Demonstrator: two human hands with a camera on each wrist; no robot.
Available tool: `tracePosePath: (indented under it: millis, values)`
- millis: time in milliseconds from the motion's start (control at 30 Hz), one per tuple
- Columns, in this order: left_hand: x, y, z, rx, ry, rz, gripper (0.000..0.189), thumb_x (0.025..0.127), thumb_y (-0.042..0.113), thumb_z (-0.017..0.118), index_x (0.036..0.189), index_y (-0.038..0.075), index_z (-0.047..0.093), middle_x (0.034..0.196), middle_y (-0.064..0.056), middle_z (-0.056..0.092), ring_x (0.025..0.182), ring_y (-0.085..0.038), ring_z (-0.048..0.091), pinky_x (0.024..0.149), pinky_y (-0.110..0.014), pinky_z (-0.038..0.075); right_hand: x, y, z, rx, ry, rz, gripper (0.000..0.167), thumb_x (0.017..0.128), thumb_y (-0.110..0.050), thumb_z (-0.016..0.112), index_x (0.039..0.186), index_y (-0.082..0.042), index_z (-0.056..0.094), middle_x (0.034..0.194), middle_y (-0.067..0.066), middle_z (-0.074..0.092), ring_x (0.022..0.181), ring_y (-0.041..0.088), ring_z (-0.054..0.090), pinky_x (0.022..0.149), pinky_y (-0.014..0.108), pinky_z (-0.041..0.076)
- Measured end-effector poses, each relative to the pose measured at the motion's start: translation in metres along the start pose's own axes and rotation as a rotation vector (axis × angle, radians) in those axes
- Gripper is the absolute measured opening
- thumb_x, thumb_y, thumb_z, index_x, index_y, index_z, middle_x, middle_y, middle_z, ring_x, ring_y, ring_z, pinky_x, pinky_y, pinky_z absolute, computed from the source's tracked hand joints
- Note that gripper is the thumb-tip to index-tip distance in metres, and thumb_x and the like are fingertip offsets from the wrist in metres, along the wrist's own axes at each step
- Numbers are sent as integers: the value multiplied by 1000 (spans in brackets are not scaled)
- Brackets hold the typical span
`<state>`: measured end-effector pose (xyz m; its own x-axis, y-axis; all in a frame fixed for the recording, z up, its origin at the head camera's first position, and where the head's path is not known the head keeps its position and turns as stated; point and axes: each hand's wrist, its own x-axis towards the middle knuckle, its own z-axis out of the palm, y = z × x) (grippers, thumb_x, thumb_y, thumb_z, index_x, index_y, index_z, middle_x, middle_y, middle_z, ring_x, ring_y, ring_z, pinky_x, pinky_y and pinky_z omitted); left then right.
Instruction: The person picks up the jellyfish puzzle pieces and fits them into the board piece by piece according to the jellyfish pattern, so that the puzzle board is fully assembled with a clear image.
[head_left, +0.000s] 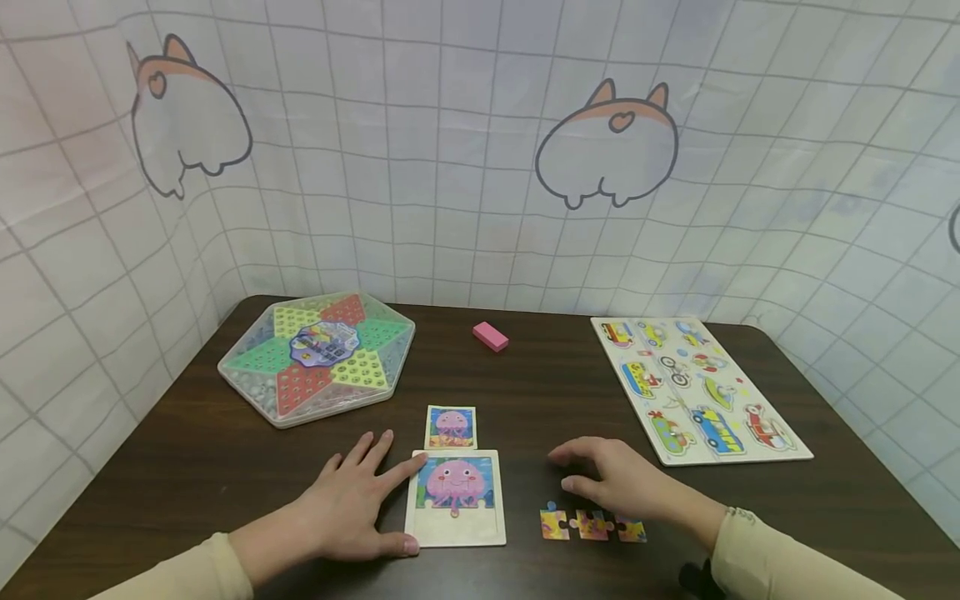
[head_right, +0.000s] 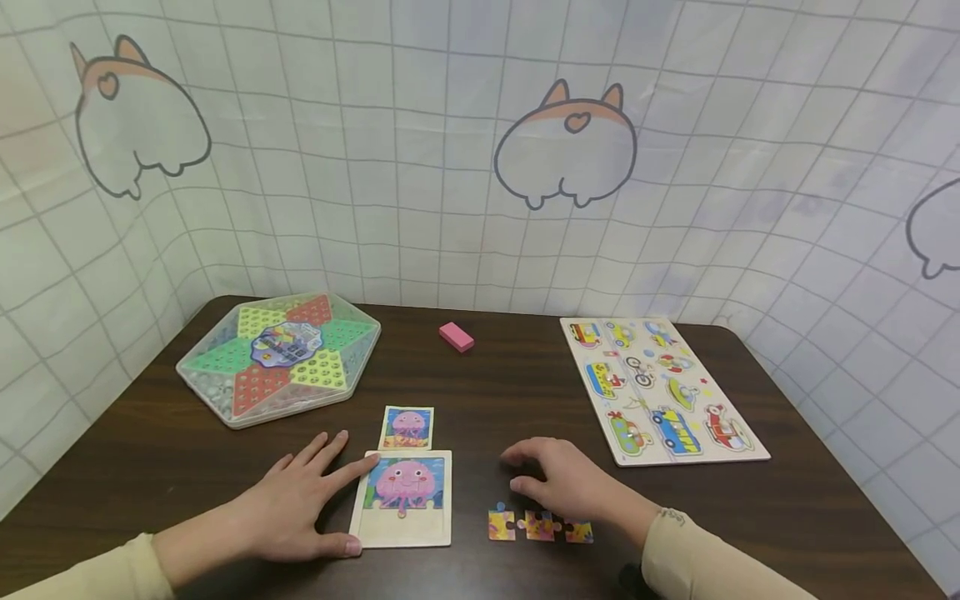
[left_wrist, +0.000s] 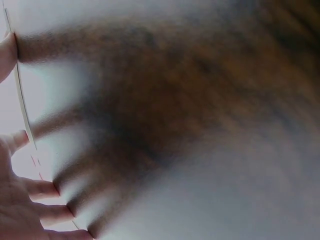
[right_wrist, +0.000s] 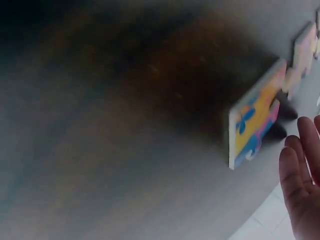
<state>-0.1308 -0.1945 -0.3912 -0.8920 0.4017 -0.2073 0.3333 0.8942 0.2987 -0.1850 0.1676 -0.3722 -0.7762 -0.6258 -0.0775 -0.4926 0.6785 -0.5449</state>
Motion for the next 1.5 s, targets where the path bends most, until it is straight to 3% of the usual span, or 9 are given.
tracePosePath:
  millis: [367,600,933,1200,1500]
  values:
    - [-2,-1,0,6,1,-6,99,79,78,68,159,29,37,165,-27,25,151,-54,25,105,-79,31,-7,0,17,-34,-26,-68,29,91,-39,77,112,-19,73,111,-8,63,107,17,56,91,37,50]
    - [-1,-1,-1,-3,-10,-4,98,79,77,68,159,29,37,166,-27,25,151,-55,24,105,-80,30,-8,-8,21,-55,-5,-36,38,79,-44,88,104,-21,71,106,-9,61,105,17,52,90,36,48]
    - [0,0,-1,-3,-17,-13,98,79,77,68,160,30,36,166,-26,24,151,-54,23,106,-79,29,-7,-14,23,-128,49,-59,34,76,-38,90,98,-21,69,101,-10,59,99,14,51,85,33,48]
    - [-1,2,-3,-5,-22,-1,98,80,74,69,160,29,36,166,-27,23,151,-55,23,106,-80,29,-1,-7,32,-87,87,-126,36,77,-28,91,97,-21,63,97,-11,62,93,9,52,80,32,48]
    - [0,2,-3,-2,-31,0,98,80,74,70,160,29,35,166,-27,24,151,-55,23,106,-80,29,2,-25,29,26,19,-92,33,84,-13,84,104,-23,60,98,-12,65,93,4,61,81,28,54]
